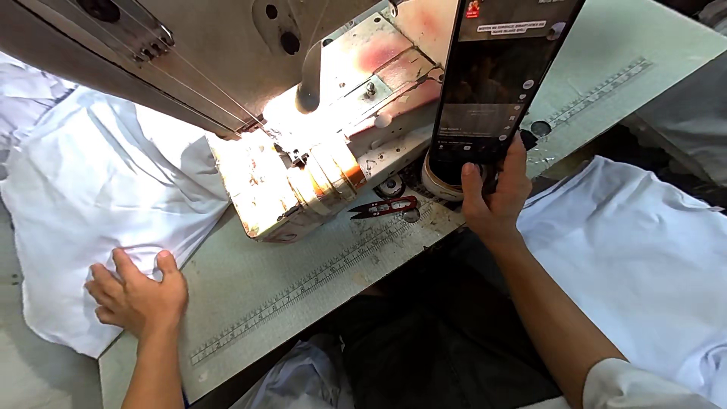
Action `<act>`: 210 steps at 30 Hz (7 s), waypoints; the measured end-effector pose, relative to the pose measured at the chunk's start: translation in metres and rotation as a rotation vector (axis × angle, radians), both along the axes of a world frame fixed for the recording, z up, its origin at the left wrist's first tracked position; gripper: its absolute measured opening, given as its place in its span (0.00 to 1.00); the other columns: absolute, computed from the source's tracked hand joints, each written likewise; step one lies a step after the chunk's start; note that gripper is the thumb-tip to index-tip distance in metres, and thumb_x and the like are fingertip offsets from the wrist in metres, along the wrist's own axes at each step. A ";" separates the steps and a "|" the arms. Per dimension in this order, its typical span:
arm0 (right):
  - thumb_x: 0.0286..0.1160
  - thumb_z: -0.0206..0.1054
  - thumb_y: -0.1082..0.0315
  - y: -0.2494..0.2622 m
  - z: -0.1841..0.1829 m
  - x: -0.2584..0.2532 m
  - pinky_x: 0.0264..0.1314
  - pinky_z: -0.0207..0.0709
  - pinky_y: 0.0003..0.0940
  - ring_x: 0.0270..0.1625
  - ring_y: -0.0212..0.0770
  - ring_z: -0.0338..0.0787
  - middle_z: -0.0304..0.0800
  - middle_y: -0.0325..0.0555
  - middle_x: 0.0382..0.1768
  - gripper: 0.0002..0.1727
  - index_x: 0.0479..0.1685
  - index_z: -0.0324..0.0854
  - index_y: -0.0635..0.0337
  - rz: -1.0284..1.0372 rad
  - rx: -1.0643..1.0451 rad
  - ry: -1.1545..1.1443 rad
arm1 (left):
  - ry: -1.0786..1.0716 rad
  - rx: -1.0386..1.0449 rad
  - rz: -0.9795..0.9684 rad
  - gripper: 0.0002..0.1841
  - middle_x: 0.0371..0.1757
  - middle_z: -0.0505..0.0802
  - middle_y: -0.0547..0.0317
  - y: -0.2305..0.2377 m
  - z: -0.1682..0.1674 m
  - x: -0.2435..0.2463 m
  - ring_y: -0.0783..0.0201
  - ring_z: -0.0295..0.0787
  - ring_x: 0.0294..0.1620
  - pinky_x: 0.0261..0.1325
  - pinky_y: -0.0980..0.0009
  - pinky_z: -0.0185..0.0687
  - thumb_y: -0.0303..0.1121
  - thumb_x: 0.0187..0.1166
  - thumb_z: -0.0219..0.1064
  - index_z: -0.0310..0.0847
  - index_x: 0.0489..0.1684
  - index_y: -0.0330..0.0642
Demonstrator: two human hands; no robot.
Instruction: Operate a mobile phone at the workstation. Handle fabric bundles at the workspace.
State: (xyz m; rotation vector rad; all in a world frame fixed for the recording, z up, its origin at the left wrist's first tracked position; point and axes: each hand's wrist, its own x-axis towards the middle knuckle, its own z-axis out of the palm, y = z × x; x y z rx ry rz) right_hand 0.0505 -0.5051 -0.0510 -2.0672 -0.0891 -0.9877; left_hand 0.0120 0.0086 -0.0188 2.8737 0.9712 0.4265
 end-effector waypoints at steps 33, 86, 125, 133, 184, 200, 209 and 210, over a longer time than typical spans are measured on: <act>0.85 0.55 0.60 -0.001 0.001 -0.001 0.67 0.80 0.40 0.63 0.45 0.87 0.86 0.64 0.60 0.33 0.81 0.61 0.79 0.013 -0.014 -0.010 | -0.011 -0.005 -0.010 0.43 0.94 0.53 0.31 0.002 -0.001 -0.001 0.28 0.42 0.94 0.83 0.24 0.39 0.64 0.84 0.48 0.56 0.93 0.44; 0.86 0.54 0.59 -0.001 0.001 -0.001 0.65 0.81 0.39 0.61 0.44 0.88 0.86 0.63 0.58 0.33 0.81 0.61 0.78 0.013 -0.017 -0.001 | -0.005 -0.015 -0.012 0.43 0.94 0.52 0.32 0.001 0.000 -0.001 0.29 0.40 0.94 0.84 0.24 0.38 0.63 0.84 0.48 0.54 0.94 0.44; 0.87 0.53 0.60 0.000 0.003 -0.001 0.68 0.79 0.40 0.64 0.44 0.87 0.86 0.63 0.60 0.32 0.81 0.60 0.79 0.023 -0.016 0.003 | -0.003 -0.017 -0.018 0.43 0.94 0.52 0.31 0.000 0.001 -0.001 0.28 0.40 0.94 0.84 0.24 0.38 0.63 0.85 0.49 0.54 0.94 0.43; 0.88 0.52 0.60 -0.001 0.002 -0.001 0.68 0.79 0.40 0.63 0.44 0.87 0.86 0.63 0.60 0.32 0.81 0.60 0.78 0.031 -0.012 0.002 | 0.002 -0.008 -0.011 0.43 0.94 0.52 0.31 0.001 0.000 -0.001 0.28 0.40 0.94 0.84 0.24 0.38 0.63 0.85 0.48 0.54 0.94 0.43; 0.84 0.57 0.59 0.000 0.002 -0.001 0.65 0.81 0.41 0.60 0.47 0.88 0.87 0.65 0.58 0.35 0.80 0.61 0.80 -0.008 -0.039 0.010 | 0.002 -0.011 -0.016 0.43 0.94 0.52 0.31 0.000 0.001 -0.002 0.28 0.40 0.94 0.84 0.24 0.38 0.64 0.84 0.48 0.54 0.94 0.43; 0.87 0.51 0.60 -0.001 0.003 -0.001 0.70 0.77 0.40 0.65 0.46 0.86 0.85 0.66 0.61 0.33 0.81 0.60 0.81 0.018 -0.019 0.009 | 0.013 -0.007 0.002 0.43 0.94 0.53 0.32 -0.001 0.002 0.000 0.29 0.42 0.94 0.84 0.25 0.39 0.63 0.84 0.48 0.54 0.94 0.43; 0.87 0.52 0.59 -0.001 0.003 0.000 0.68 0.79 0.40 0.64 0.45 0.87 0.86 0.65 0.60 0.33 0.80 0.61 0.80 0.020 -0.017 -0.016 | 0.010 0.005 0.006 0.43 0.94 0.53 0.33 0.001 -0.001 0.000 0.30 0.42 0.94 0.84 0.25 0.39 0.64 0.84 0.48 0.55 0.93 0.43; 0.87 0.54 0.58 -0.001 0.002 0.000 0.68 0.79 0.40 0.64 0.45 0.87 0.86 0.65 0.60 0.34 0.80 0.61 0.80 0.022 -0.013 -0.014 | 0.009 0.007 0.007 0.43 0.94 0.53 0.33 0.002 -0.001 0.000 0.30 0.42 0.94 0.84 0.25 0.40 0.64 0.84 0.48 0.55 0.93 0.44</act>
